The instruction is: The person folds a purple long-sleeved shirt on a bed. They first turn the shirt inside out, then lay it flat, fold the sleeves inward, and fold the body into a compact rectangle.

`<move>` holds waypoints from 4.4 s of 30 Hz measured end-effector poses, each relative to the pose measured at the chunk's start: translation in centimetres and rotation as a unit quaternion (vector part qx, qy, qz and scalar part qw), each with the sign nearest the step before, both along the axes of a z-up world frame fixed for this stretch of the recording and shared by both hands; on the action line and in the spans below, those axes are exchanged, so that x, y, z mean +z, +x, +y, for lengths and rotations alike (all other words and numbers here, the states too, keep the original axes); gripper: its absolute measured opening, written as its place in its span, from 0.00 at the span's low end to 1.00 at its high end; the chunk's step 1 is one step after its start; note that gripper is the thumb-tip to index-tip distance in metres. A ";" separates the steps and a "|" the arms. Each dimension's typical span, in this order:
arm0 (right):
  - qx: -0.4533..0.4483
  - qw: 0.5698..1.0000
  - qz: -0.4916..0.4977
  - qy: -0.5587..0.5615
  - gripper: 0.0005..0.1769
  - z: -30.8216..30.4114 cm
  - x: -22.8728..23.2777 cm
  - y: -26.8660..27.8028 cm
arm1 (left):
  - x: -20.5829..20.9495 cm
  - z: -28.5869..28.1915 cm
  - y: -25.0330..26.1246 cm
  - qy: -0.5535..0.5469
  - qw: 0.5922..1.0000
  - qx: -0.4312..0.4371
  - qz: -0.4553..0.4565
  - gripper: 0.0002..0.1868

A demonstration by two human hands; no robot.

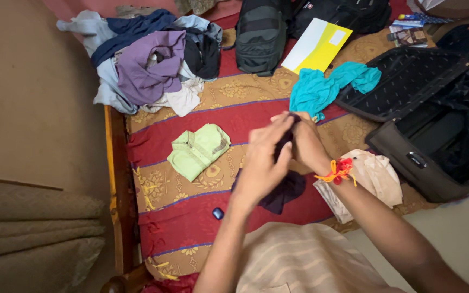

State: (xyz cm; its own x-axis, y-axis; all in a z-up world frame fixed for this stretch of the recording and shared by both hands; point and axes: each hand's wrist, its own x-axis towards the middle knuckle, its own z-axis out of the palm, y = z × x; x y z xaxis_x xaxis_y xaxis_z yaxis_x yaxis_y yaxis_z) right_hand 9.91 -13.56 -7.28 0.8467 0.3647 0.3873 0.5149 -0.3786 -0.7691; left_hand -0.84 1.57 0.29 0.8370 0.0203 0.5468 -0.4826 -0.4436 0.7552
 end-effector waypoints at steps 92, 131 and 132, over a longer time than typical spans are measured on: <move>0.030 0.996 -0.063 -0.058 0.12 -5.0 8.9 -2.1 | -5.1 1.6 3.7 -0.099 0.988 -0.037 0.110 0.07; 0.034 0.930 -0.300 -0.209 0.17 -6.4 23.8 0.0 | -12.2 4.9 7.2 -0.088 0.991 -0.037 0.099 0.20; 0.013 0.909 -0.339 -0.242 0.17 -6.5 25.1 0.4 | -14.0 5.7 7.8 -0.114 0.980 -0.027 0.161 0.22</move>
